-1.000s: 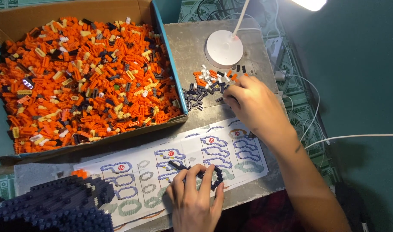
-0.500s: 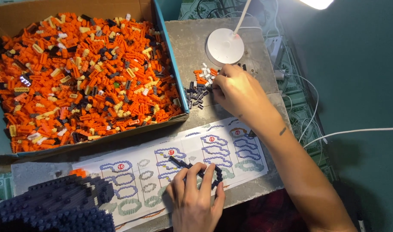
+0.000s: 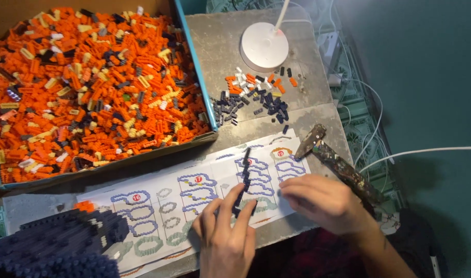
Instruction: Assembling a complex model using small interlocking plastic blocks while following a printed instruction manual.
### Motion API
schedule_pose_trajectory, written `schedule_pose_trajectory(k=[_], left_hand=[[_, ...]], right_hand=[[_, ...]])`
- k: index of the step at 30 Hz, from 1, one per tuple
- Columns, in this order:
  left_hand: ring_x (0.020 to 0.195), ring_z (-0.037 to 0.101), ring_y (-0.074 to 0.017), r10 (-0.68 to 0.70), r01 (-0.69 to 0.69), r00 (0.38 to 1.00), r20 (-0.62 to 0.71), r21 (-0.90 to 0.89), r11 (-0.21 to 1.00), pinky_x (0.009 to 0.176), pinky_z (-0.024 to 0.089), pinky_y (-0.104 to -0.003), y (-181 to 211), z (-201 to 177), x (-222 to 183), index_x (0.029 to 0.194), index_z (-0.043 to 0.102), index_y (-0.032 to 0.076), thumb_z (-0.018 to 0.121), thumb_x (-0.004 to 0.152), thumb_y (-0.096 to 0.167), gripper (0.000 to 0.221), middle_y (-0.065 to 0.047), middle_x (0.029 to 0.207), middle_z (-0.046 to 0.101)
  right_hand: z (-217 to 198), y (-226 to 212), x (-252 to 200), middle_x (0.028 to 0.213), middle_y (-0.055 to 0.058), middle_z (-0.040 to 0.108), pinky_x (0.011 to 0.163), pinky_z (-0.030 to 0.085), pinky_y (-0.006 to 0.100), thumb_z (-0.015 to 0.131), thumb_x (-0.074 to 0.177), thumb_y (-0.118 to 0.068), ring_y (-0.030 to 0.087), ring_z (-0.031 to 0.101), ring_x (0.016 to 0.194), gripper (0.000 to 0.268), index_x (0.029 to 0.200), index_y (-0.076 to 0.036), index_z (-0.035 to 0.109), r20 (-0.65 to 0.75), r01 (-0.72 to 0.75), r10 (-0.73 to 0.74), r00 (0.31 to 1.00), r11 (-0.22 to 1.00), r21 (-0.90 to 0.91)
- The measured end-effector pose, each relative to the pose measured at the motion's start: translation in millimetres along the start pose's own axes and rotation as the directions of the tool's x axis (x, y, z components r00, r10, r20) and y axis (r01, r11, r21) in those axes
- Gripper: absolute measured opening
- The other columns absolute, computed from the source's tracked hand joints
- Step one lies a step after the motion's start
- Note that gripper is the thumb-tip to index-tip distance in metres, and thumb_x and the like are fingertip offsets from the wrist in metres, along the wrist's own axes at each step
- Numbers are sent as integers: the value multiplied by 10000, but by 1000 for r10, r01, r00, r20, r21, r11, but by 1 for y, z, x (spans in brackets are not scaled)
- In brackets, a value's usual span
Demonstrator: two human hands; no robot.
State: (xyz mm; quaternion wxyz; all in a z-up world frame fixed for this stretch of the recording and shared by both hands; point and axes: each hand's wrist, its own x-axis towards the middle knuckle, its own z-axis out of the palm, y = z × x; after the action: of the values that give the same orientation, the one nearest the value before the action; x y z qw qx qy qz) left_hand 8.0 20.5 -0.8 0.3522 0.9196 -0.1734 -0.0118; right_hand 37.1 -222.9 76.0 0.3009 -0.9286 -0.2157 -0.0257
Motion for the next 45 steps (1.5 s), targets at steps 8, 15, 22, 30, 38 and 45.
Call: schedule_pose_trajectory(k=[8,15,22,30,38,45], left_hand=[[1301,582,-263,-56,55,994,-89,-14,998,1066,393,-491,8,-10,5,1152,904,203,887,793,178,360,-54,1498,685],[1302,610,-257,-140,139,983,-117,-17,990,1116,430,-492,11,-8,7,1002,927,187,908,752,98,267,-19,1402,766],[1315,627,-255,-138,134,986,-97,-50,990,1110,435,-478,10,-11,8,1038,930,182,910,734,65,327,-39,1463,745],[1253,670,-238,-118,110,985,-129,-67,992,1101,448,-459,13,-18,13,1027,929,130,910,740,43,301,-30,1443,769],[1280,656,-228,-109,103,986,-125,-49,993,1102,430,-454,11,-15,10,1049,925,142,910,764,68,294,-20,1459,767],[1318,631,-251,-106,99,991,-88,-74,992,1114,433,-480,8,-14,9,1077,919,127,909,768,58,317,-45,1480,747]], right_hand=[[13,-10,-4,1142,121,831,832,656,351,815,907,-48,240,805,929,166,1058,18,794,1,88,-88,996,996,3],[16,-6,-10,1193,150,819,895,661,374,761,925,-67,248,800,997,218,1110,39,806,63,134,-130,989,989,-57],[28,-11,2,1124,145,855,798,685,328,880,856,-43,233,837,877,206,1031,27,798,-57,109,-102,993,985,131],[36,-14,21,1125,126,861,707,630,320,874,839,15,206,791,783,193,1010,8,785,-13,96,-95,995,976,198],[40,-12,21,1099,117,848,730,648,318,870,846,7,215,799,808,176,993,8,773,-3,88,-89,996,977,193],[33,-20,27,1112,107,843,771,664,326,855,859,-21,224,821,864,161,994,11,773,51,56,-64,997,988,143]])
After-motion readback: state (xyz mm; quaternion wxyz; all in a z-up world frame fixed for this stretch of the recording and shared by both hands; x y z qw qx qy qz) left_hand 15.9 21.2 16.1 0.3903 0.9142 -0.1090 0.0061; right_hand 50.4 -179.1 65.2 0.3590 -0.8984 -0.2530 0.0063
